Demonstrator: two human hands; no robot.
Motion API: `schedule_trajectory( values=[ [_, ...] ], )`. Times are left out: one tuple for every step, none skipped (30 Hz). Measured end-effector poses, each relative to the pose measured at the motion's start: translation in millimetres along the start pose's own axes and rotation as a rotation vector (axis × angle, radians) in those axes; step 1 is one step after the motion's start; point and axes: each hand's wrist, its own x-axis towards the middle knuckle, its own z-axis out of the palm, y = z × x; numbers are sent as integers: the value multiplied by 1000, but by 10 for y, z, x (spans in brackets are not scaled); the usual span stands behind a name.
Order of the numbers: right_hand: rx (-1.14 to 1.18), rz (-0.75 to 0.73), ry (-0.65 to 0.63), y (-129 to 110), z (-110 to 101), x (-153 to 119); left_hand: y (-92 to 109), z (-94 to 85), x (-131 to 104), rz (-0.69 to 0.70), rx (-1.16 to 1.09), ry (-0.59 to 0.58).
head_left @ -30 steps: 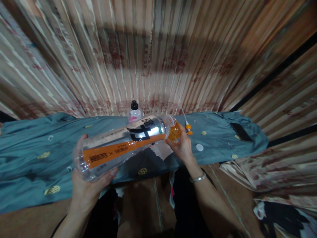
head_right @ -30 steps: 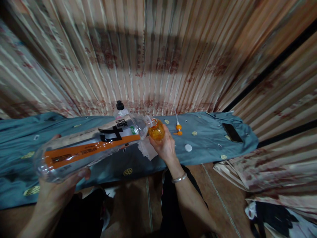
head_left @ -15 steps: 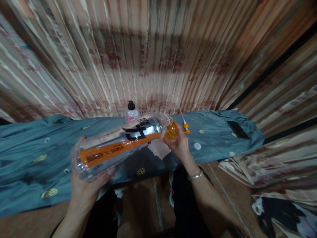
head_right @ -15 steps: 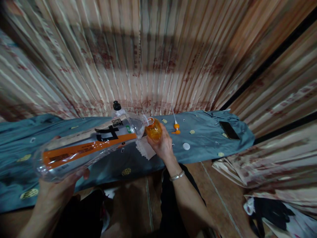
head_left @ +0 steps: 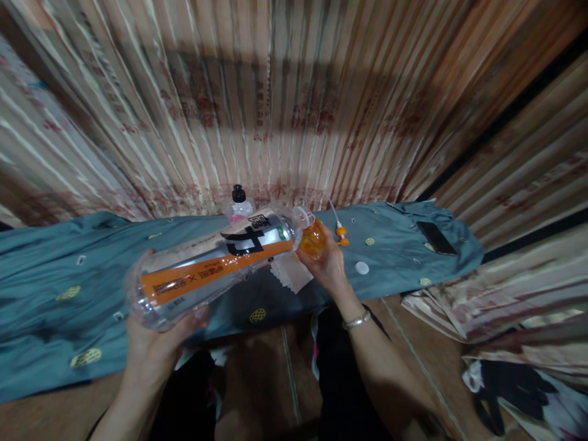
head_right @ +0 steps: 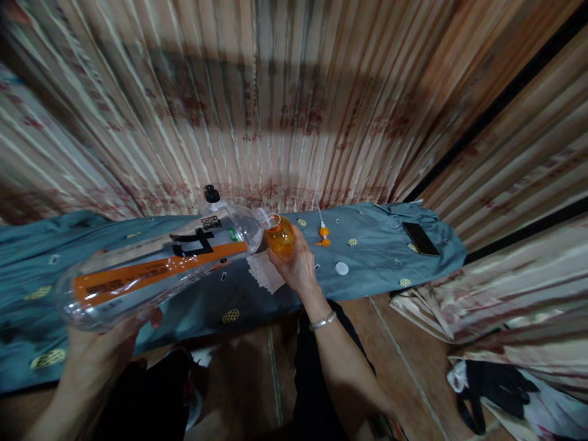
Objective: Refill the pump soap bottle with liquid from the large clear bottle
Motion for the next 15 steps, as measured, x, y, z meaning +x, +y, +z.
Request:
schedule_trajectory(
  values=[
    [0,6,1,-6,0,2,9,7,-2,-3,0,-8],
    [2,8,1,-9,2,4,16,13,-4,-5,-2,-11],
    [3,8,-1,-10,5,6,22,17,-5,-6,-5,-9],
    [4,9,-3,-9,8,8,25,21,-6,-6,-11,-4],
    [2,10,-4,-7,12,10,26,23,-5,-7,-16,-4],
    [-1,10,-5,-4,14,12,25,24,-2,-5,-21,-6],
    [-4,9,-7,-2,17,13,21,25,1,-3,-26,-9],
    [-7,7,-7,0,17,14,16,25,5,-1,-32,-9],
    [-10,3,-7,1,17,15,11,27,9,0,-38,-9],
    [-12,-1,-7,0,16,15,6,29,12,1,-43,-6],
    [-12,-7,-6,-2,14,15,2,34,15,-1,-46,-2],
    [-11,-13,-5,-6,11,16,-1,39,17,-6,-46,-3],
    [-9,-19,-2,-11,8,16,-3,45,18,-11,-42,-3],
    [-7,-23,0,-16,6,16,-4,50,19,-6,-40,0],
    [-7,-24,2,-22,3,16,-4,55,20,1,-37,1]
  ],
)
